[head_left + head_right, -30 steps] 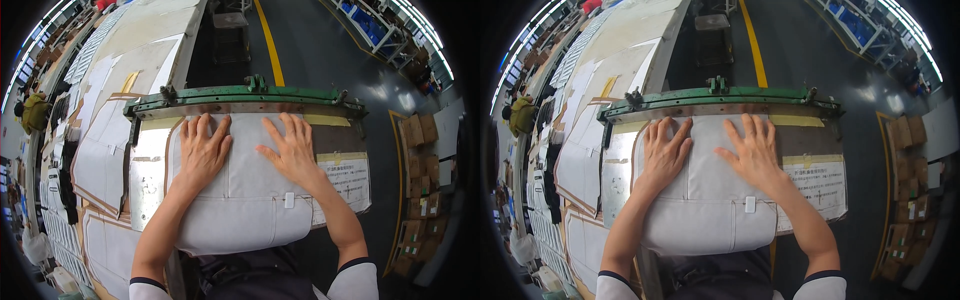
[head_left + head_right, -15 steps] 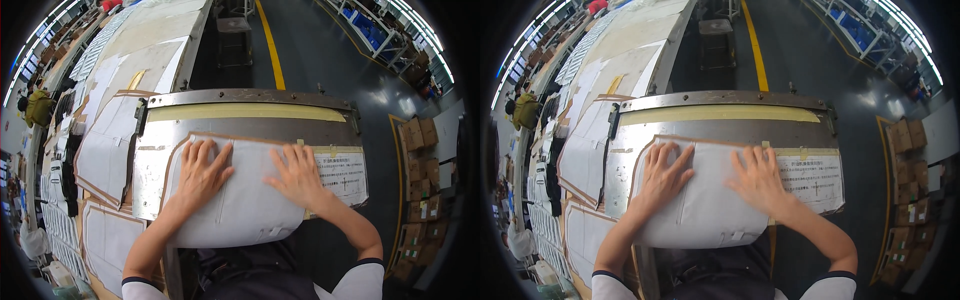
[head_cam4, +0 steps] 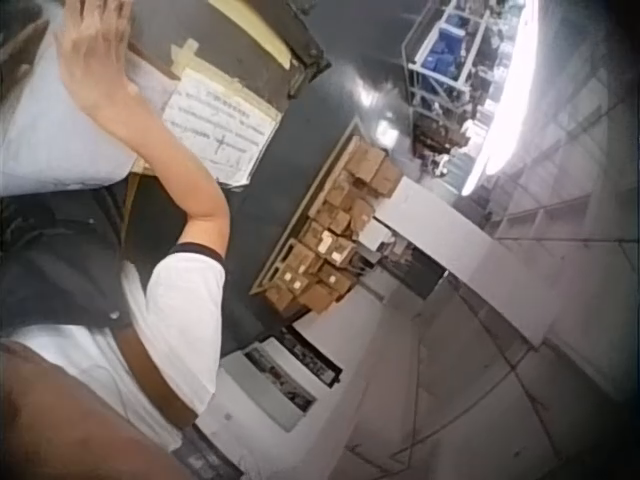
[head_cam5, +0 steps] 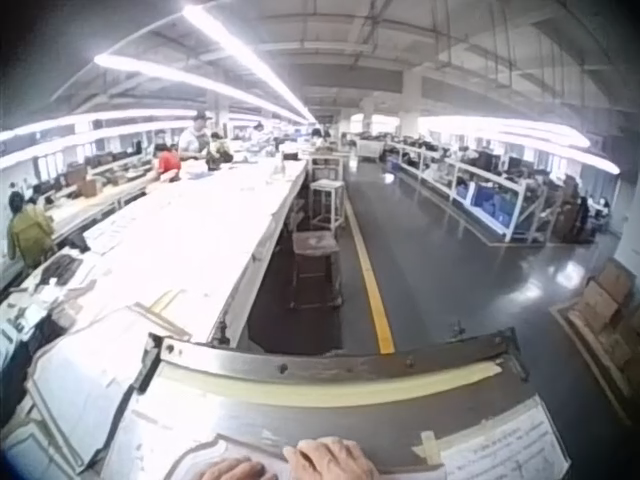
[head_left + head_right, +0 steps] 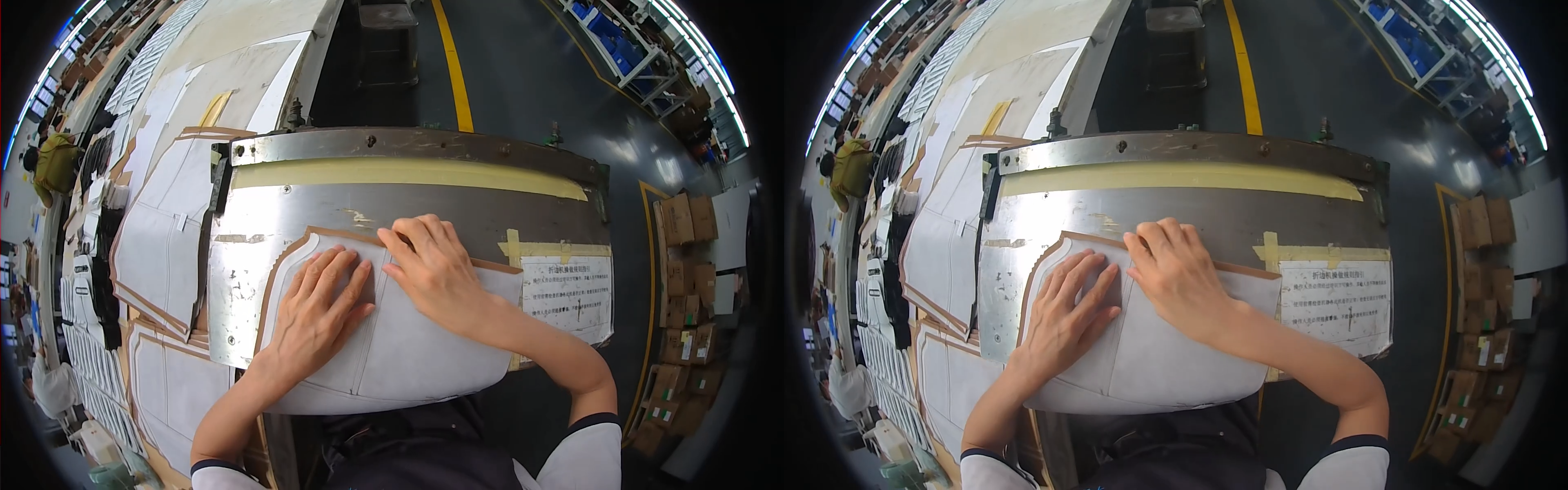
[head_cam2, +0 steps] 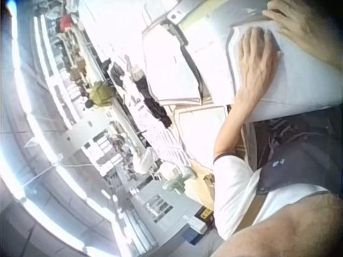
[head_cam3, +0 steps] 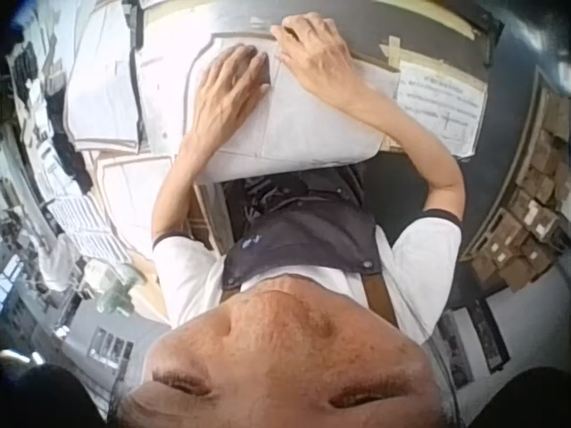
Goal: Folding and pressing the edges of leather pieces using a manual bench-top folding machine.
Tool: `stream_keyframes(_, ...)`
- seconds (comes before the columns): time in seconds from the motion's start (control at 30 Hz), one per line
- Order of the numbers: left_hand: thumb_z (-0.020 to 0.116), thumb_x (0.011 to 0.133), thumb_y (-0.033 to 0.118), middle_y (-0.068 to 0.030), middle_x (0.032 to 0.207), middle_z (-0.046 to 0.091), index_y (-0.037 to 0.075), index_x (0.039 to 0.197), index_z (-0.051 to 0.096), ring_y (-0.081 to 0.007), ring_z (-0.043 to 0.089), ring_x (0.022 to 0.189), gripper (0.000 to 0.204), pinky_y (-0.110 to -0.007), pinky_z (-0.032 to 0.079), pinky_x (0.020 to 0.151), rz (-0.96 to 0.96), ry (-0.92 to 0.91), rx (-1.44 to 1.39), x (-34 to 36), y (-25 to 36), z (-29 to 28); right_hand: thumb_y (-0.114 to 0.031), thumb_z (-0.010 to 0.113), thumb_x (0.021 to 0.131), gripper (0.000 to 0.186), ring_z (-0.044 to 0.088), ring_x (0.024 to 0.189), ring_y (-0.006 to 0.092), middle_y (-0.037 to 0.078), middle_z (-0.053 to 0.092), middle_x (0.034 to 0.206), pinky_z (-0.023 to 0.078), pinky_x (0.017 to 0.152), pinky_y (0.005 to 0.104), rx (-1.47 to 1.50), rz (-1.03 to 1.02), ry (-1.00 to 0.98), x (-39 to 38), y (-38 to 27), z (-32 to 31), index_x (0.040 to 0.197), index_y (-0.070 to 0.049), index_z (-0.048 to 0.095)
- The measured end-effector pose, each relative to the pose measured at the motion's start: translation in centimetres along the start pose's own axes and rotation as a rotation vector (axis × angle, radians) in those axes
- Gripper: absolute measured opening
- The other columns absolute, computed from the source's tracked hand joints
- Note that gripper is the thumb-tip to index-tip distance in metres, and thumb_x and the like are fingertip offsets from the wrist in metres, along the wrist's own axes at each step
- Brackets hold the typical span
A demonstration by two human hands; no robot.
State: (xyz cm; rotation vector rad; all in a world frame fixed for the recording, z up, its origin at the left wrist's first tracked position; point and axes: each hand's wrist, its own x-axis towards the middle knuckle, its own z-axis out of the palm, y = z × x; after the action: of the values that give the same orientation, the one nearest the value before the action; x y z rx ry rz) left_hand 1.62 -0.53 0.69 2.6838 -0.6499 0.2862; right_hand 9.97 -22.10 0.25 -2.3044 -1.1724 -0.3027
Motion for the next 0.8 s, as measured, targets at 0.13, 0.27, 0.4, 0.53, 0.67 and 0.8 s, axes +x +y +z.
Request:
stream_keyframes(0.13, 0.083, 0.085, 0.019, -0.0165, 0.142, 0.057, 0.003, 0.139, 0.061, -0.0381, 0.054, 0.134, 0.061, -0.05, 0.048, 0.108, -0.021, 0.078, 0.051, -0.6, -1.3, -0.6, -0.008, 0.074, 0.087, 0.04, 0.054, 0.102, 0.0291, 0.014, 0.058, 0.112, 0.046, 0.088, 0.0406, -0.003, -0.042, 0.047, 1.9, -0.1, 2.0, 0.123, 0.006, 0.064)
stream_keyframes(0.27, 0.083, 0.084, 0.017, -0.0169, 0.143, 0.056, -0.001, 0.138, 0.061, -0.0369, 0.055, 0.132, 0.061, -0.048, 0.05, 0.106, -0.118, 0.08, 0.077, -1.2, -2.5, -1.0, -0.004, 0.071, 0.084, 0.039, 0.054, 0.099, 0.0283, 0.014, 0.058, 0.108, 0.047, 0.085, 0.0398, -0.04, -0.092, 0.049, 2.7, -0.3, 3.2, 0.121, 0.009, 0.065)
stream_keyframes(0.4, 0.082, 0.085, 0.015, -0.0167, 0.141, 0.059, -0.002, 0.139, 0.059, -0.036, 0.058, 0.127, 0.061, -0.047, 0.052, 0.104, -0.093, 0.102, 0.079, -1.3, -3.1, -1.0, -0.001, 0.069, 0.083, 0.039, 0.054, 0.099, 0.0278, 0.014, 0.059, 0.109, 0.047, 0.086, 0.0392, -0.071, -0.123, 0.037, 3.4, -0.9, 3.5, 0.121, 0.009, 0.065)
stream_keyframes(0.53, 0.081, 0.085, 0.011, -0.0172, 0.138, 0.06, -0.003, 0.138, 0.059, -0.036, 0.06, 0.124, 0.059, -0.046, 0.052, 0.101, -0.127, 0.145, 0.056, -0.7, -3.4, -0.5, -0.001, 0.065, 0.085, 0.038, 0.055, 0.101, 0.0275, 0.014, 0.059, 0.11, 0.047, 0.087, 0.0381, -0.074, -0.138, 0.061, 4.1, -1.4, 3.8, 0.121, 0.01, 0.065)
stream_keyframes(0.67, 0.078, 0.086, 0.01, -0.0156, 0.132, 0.059, -0.003, 0.14, 0.058, -0.0324, 0.059, 0.117, 0.059, -0.043, 0.049, 0.097, -0.126, 0.146, 0.125, 0.2, -3.7, -0.4, -0.004, 0.065, 0.084, 0.039, 0.055, 0.102, 0.0274, 0.015, 0.06, 0.11, 0.047, 0.088, 0.038, -0.054, -0.132, 0.054, 4.8, -1.8, 4.3, 0.12, 0.01, 0.065)
stream_keyframes(0.8, 0.076, 0.088, 0.011, -0.0131, 0.129, 0.057, -0.004, 0.141, 0.057, -0.029, 0.057, 0.114, 0.059, -0.043, 0.046, 0.096, -0.117, 0.153, 0.151, 0.7, -4.1, 0.1, -0.005, 0.066, 0.082, 0.04, 0.056, 0.104, 0.0278, 0.016, 0.06, 0.107, 0.048, 0.087, 0.0371, -0.142, -0.179, 0.073, 4.8, -1.9, 4.9, 0.118, 0.011, 0.065)
